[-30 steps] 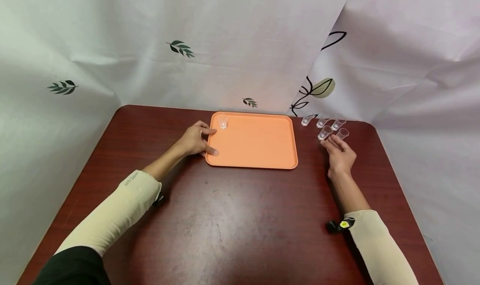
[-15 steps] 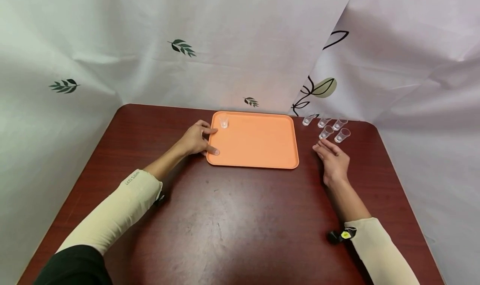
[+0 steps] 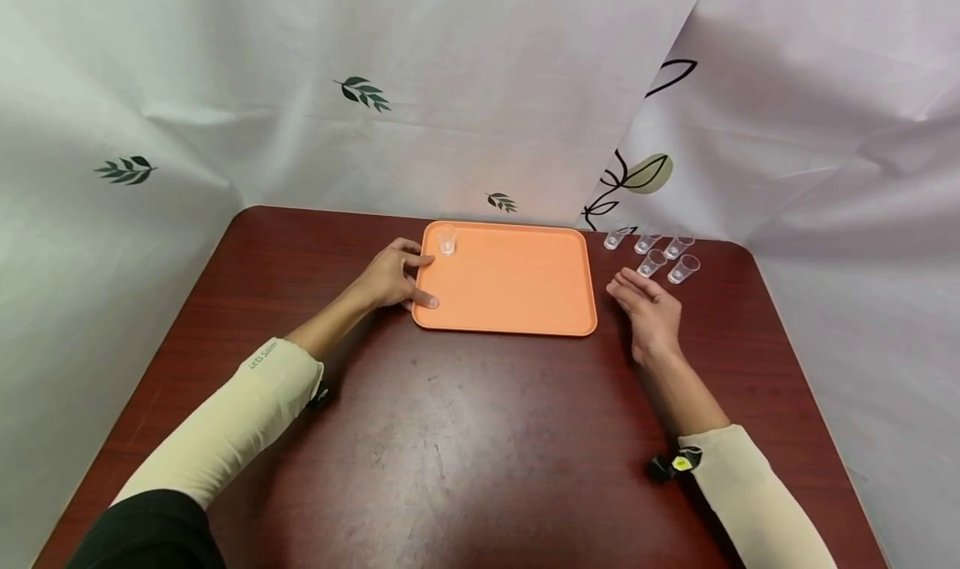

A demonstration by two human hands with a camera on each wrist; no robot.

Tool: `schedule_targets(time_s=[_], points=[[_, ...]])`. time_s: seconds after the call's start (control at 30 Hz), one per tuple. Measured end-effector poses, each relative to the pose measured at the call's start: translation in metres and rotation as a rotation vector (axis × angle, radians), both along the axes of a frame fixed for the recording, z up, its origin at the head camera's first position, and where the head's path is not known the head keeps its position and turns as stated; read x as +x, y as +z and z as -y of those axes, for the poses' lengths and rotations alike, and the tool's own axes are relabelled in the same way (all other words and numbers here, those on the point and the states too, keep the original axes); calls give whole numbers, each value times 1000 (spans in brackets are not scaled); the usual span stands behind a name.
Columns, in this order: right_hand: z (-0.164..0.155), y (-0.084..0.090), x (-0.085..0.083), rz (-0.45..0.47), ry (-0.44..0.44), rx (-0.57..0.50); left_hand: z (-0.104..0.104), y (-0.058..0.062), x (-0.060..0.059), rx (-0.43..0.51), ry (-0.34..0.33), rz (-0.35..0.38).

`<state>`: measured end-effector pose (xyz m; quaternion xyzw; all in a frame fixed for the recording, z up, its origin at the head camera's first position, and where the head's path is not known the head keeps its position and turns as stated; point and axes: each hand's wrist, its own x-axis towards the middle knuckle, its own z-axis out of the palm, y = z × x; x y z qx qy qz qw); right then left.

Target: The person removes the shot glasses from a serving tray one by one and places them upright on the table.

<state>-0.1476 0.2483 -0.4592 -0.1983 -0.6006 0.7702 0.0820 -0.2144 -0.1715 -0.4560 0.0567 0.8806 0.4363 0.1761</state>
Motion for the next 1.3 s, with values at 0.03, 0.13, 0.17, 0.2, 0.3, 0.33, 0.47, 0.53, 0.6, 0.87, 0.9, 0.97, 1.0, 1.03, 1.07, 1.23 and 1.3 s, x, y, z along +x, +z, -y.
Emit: schedule_targets(time_s=[0.03,0.13,0.17,0.2,0.3,0.33,0.47,0.53,0.6,0.87,0.9,0.97,1.0,1.03,1.07,1.23,1.3], points=[[2,0,-1,1,9,9,0,0,0,-1,2,2],[9,-1,-4,-11,33,15,0,1,0,-7,2,4],[12,-1,-5,-15,42,15,0,1,0,-10,0,3],[14,-1,-6,-20,49,17,0,1,0,-13,0,2],[21,1,-10,-30,66,27,1,1,0,-21,-4,-2],[24,1,-11,-32,70,31,1,1,-1,-22,-3,-2],[33,3,-16,-22,100,65,1,1,-1,-23,-5,-4],[38,3,-19,-13,121,71,1,0,-1,-20,-5,-5],[43,3,-21,-4,143,76,1,1,-1,-18,-7,-4],[70,1,-29,9,198,79,-1,1,0,-6,-3,14],[73,0,-30,9,204,80,-2,1,0,-5,-2,16],[80,0,-31,9,217,84,-2,1,0,-5,0,17],[84,0,-32,9,222,87,-1,1,0,-5,1,18],[87,0,-32,11,227,94,-1,1,0,-5,2,19],[90,0,-33,13,235,98,-1,2,0,-5,3,21],[107,0,-35,8,265,100,0,2,0,-7,7,21],[113,-1,-36,2,275,94,0,2,0,-8,6,18]])
